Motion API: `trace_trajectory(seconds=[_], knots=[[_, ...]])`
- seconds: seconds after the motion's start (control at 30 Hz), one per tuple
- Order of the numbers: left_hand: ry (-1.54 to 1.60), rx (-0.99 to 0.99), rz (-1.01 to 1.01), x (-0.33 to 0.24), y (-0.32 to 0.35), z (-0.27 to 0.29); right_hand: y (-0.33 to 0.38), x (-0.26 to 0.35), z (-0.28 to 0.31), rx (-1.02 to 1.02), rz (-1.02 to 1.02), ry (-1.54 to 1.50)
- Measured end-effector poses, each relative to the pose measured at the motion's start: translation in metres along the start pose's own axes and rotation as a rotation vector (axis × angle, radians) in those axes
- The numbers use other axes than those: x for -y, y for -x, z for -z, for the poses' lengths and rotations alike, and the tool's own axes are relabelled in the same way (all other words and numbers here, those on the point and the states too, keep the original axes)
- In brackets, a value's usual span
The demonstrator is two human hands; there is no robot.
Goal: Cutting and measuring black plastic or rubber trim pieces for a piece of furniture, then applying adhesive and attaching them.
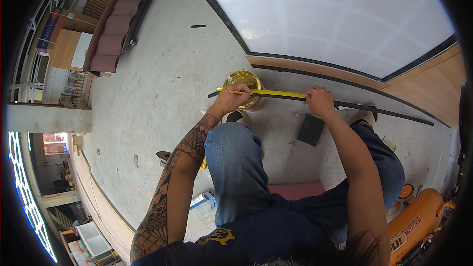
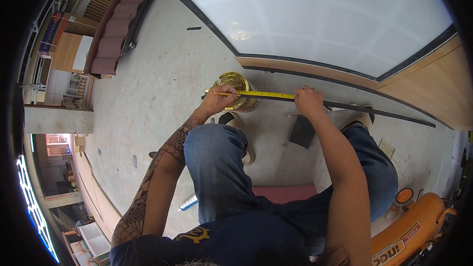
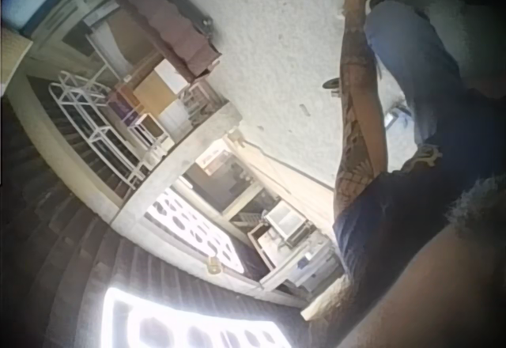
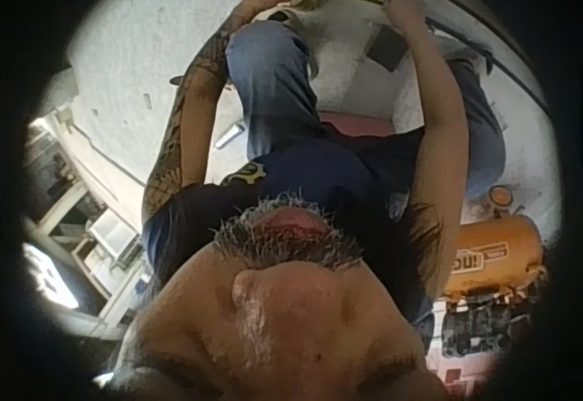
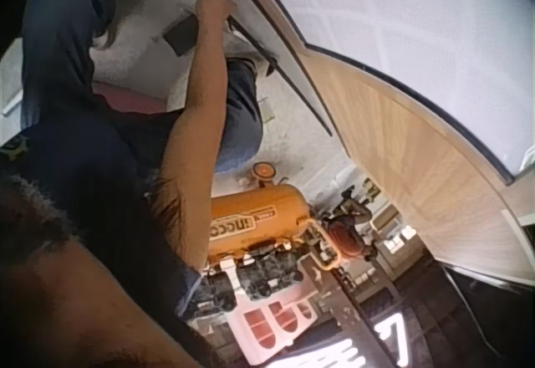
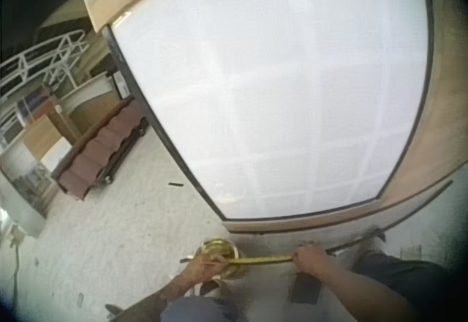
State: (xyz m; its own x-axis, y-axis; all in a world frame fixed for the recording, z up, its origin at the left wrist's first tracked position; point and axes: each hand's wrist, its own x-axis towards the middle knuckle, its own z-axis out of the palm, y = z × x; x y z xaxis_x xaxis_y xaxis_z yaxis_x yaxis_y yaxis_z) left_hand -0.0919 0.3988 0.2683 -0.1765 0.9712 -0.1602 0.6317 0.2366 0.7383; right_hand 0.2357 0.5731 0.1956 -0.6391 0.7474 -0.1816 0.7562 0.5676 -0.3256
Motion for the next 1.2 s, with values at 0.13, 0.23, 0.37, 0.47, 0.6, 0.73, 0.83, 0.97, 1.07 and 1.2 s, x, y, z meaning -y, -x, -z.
trace_trajectory(seconds=[0.13, 0.23, 0.37, 0.47, 0.6, 0.73, 0.83, 0.97, 1.07, 1.2], knots=[[0.003, -0.002, 0.064, -0.003, -0.001, 0.000, -0.001, 0.000, -0.001, 0.006, -0.004, 0.009], [0.001, -0.001, 0.066, -0.004, -0.001, 0.000, -0.001, 0.000, -0.002, -0.006, 0.003, 0.010], [-0.013, 0.024, 0.086, -0.005, -0.002, 0.002, -0.001, 0.000, -0.003, -0.011, 0.000, 0.014], [-0.018, 0.017, 0.077, -0.006, -0.002, 0.001, -0.001, 0.000, -0.002, -0.001, -0.004, 0.016], [-0.008, -0.011, 0.067, -0.005, -0.001, 0.000, -0.001, 0.000, -0.001, 0.005, -0.001, 0.011], [-0.020, 0.002, 0.041, -0.002, -0.002, 0.000, 0.000, 0.001, 0.000, 0.003, -0.006, 0.009], [0.016, -0.016, 0.073, 0.000, -0.001, -0.002, 0.000, 0.001, 0.000, 0.021, -0.009, 0.012], [0.229, -0.218, 0.088, 0.002, 0.013, -0.007, 0.000, 0.000, -0.001, 0.014, -0.013, 0.007], [0.336, -0.583, 0.068, 0.015, 0.047, -0.008, 0.008, -0.003, 0.000, -0.074, 0.039, -0.044], [0.697, -1.061, 0.187, 0.063, 0.136, -0.031, 0.033, -0.005, 0.000, -0.356, 0.171, -0.221]])
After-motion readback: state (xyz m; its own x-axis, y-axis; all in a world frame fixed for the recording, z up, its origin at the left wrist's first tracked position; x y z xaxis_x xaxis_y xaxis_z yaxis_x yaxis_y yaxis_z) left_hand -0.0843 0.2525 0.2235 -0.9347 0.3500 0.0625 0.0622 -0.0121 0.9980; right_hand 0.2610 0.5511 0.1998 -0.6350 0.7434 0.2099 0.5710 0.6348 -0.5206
